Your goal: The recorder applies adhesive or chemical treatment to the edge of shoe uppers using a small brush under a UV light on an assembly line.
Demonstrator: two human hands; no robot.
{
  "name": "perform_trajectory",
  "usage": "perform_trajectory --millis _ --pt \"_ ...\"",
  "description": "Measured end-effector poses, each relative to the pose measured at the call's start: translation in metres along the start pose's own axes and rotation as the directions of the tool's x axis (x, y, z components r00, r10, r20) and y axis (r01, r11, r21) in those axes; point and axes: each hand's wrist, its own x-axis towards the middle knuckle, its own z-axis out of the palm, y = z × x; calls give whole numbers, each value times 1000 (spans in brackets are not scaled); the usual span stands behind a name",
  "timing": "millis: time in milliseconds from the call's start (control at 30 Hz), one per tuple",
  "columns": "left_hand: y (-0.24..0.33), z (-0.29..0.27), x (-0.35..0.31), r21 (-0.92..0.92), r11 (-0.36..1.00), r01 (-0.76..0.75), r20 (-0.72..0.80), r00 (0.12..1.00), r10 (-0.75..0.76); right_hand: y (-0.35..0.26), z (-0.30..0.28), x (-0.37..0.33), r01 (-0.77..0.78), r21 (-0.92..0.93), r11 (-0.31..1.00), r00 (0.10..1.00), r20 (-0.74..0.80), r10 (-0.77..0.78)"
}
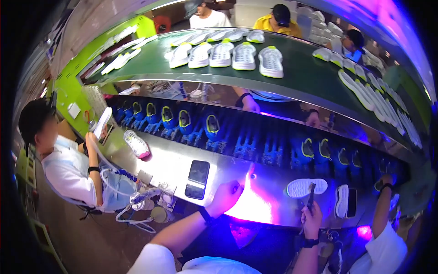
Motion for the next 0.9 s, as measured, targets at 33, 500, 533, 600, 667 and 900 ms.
perform_trajectory --millis 33,500,533,600,667,900 --pt "-9 11 -8 -62 995 78 4 997 -78 -1 -3 -1 9 -65 998 1000 -3 -9" --pt "-9 32 -21 5 998 65 -117 991 -64 -16 3 -11 46 7 999 993 -110 -45" --pt "-5 34 -22 -35 998 54 -131 990 -58 -17 0 -11 53 10 999 993 -102 -52" --pt "-3 34 -24 12 1000 26 -133 991 -24 -16 -3 -12 63 10 998 993 -98 -62" --pt "2 34 -26 59 998 -5 -136 991 13 -15 -4 -13 48 41 998 995 -90 -44" --pt "19 32 -29 97 993 -70 -153 985 85 -22 -7 -16 62 39 997 993 -102 -58"
